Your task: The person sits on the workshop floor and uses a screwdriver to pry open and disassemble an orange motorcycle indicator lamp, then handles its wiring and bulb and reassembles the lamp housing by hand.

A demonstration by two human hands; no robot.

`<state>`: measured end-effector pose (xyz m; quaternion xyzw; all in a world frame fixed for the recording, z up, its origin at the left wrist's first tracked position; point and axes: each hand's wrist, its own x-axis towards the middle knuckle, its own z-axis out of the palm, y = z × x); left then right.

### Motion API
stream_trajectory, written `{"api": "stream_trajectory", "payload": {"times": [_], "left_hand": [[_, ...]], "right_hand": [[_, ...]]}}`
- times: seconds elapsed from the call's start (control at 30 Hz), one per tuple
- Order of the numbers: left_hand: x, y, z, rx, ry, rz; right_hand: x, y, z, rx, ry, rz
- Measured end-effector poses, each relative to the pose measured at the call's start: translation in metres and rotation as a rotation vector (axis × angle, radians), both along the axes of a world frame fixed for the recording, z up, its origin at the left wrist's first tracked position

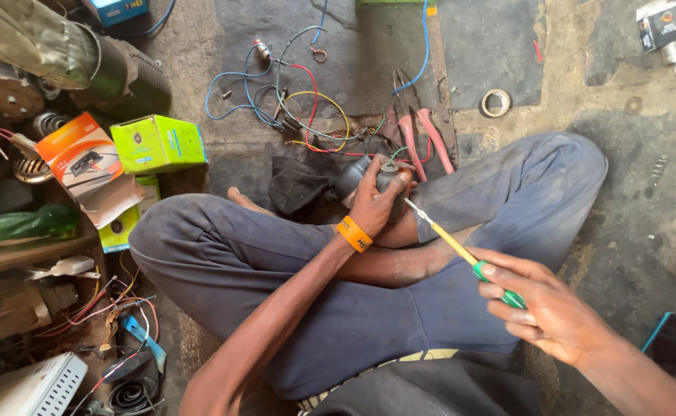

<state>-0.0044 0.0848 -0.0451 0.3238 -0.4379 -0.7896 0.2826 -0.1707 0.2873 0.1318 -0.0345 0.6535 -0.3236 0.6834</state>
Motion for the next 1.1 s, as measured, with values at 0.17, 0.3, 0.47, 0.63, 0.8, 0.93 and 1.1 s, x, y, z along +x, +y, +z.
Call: {"api": "stream_trajectory", "payload": {"times": [0.17, 0.3, 0.47, 0.63, 0.8, 0.93, 1.1], "left_hand": [[-0.007, 0.008, -0.006, 0.011, 0.022, 0.015], [-0.005, 0.008, -0.002, -0.02, 0.028, 0.015], [0.002, 0.002, 0.01, 0.193, -0.034, 0.121], [0.01, -0.003, 0.015, 0.537, 0.287, 0.044], [0.021, -0.01, 0.02, 0.564, 0.402, -0.036], [0.026, -0.011, 0.027, 0.557, 0.434, -0.084], [0.026, -0.014, 0.03, 0.596, 0.44, -0.084]], "right_hand": [[0.019, 0.021, -0.004, -0.583, 1.058, 0.759], [0.036, 0.021, -0.006, -0.32, 1.173, 0.959], [0.028, 0.0, 0.003, -0.308, 0.528, 0.257], [0.03, -0.017, 0.014, -0.308, 0.134, -0.258], [0.049, -0.027, 0.002, -0.291, 0.243, -0.206], [0.058, -0.038, -0.01, -0.299, 0.285, -0.172], [0.068, -0.048, -0.021, -0.326, 0.316, -0.138]]}}
